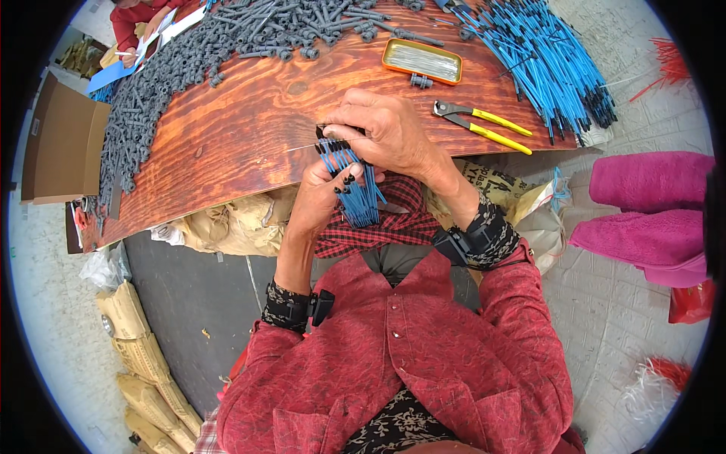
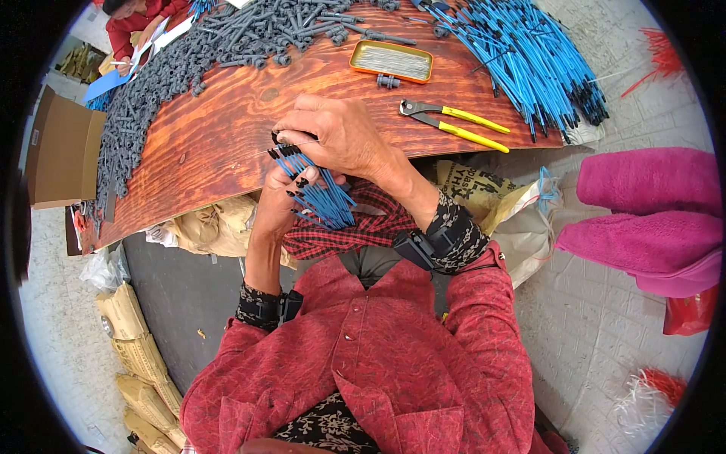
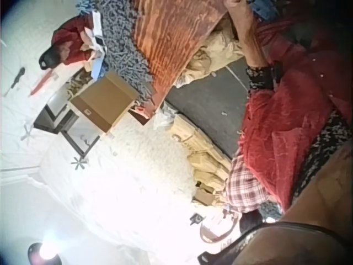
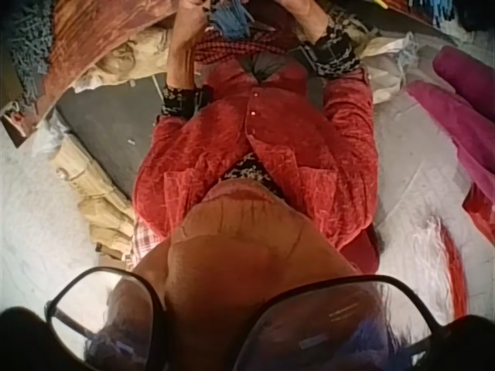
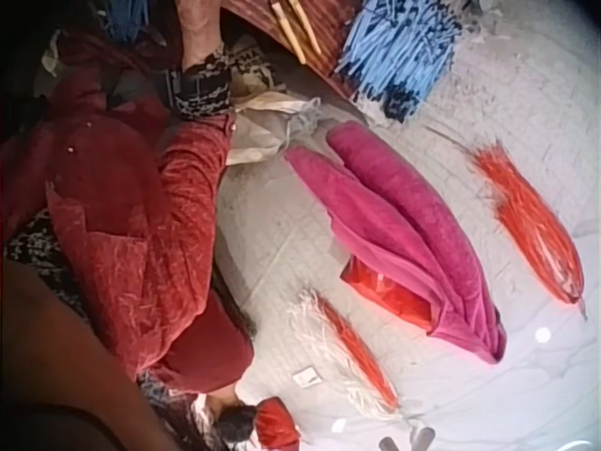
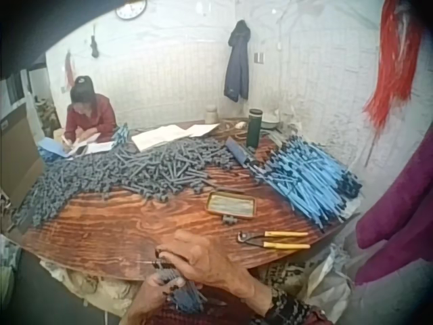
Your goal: Assembling blue ribbon cables into a plastic guide or connector.
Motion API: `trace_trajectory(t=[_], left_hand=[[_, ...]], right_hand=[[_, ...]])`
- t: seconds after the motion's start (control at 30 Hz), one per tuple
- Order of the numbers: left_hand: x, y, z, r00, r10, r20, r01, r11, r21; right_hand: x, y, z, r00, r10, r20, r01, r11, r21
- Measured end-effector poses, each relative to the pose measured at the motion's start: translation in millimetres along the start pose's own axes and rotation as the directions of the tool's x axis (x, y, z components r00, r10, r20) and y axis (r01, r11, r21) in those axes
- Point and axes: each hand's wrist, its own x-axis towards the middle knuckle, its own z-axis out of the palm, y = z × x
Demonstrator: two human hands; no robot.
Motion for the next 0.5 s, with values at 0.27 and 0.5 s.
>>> trace_trajectory(t=[0.27, 0.5], left_hand=[[3.5, -10.4, -2.1, 0.998, 0.056, 0.02, -0.055, 0.998, -0.038], [5.6, -16.6, -4.4, 0.996, 0.089, 0.013, -0.089, 0.996, 0.01]], right_hand=[[3.5, -0.6, -0.9, 0.999, -0.02, 0.037, 0.019, 0.999, 0.034], [1.3, 8.0, 0.8, 0.999, -0.026, 0.045, 0.023, 0.998, 0.053]])
